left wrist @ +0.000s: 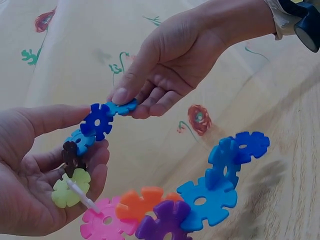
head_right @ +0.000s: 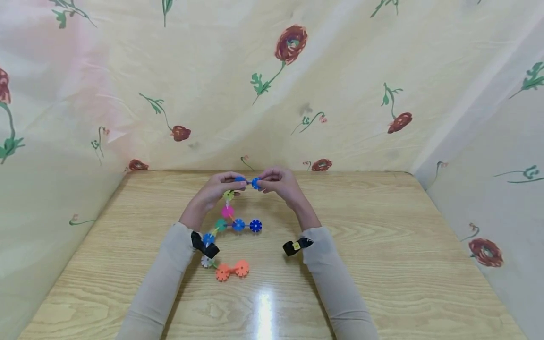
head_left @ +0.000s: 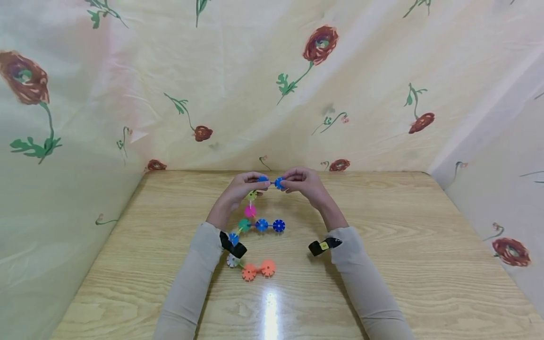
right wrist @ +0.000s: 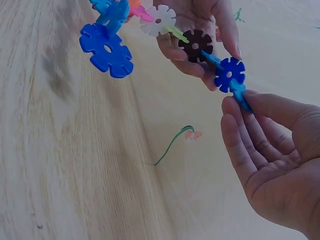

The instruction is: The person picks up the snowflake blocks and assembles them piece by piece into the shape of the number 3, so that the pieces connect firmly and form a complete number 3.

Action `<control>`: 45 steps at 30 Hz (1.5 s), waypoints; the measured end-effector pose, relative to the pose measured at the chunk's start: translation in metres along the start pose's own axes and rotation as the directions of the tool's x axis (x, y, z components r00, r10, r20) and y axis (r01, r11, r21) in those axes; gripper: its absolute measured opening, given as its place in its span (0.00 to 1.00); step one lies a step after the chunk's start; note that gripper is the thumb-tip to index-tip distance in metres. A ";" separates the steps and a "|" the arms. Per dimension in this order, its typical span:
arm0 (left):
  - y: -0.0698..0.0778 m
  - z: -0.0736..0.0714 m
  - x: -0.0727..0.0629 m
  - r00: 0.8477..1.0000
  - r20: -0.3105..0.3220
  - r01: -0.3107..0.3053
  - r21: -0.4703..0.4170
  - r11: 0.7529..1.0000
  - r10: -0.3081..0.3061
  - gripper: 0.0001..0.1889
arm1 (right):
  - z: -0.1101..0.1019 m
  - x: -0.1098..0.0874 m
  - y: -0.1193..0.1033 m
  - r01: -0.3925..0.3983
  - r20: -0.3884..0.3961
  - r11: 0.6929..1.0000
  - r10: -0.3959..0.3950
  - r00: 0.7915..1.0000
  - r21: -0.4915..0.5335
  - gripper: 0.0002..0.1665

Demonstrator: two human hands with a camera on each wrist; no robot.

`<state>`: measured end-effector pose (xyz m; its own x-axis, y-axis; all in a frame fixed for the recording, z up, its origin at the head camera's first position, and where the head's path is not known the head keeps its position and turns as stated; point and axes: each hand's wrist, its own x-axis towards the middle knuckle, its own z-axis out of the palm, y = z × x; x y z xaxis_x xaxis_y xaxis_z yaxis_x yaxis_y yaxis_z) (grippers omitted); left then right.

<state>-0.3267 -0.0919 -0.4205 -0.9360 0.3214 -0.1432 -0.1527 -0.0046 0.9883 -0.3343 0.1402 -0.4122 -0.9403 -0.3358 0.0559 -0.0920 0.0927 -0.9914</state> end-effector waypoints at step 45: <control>0.001 0.010 -0.004 0.996 -0.087 -0.027 0.000 1.000 0.027 0.18 | 0.015 -0.003 0.001 0.040 -0.145 0.998 -0.045 0.988 -0.039 0.14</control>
<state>-0.3200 -0.0836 -0.4186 -0.9639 0.2376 -0.1202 -0.1269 -0.0132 0.9918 -0.3270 0.1271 -0.4148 -0.9726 -0.2006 0.1174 -0.1424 0.1152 -0.9831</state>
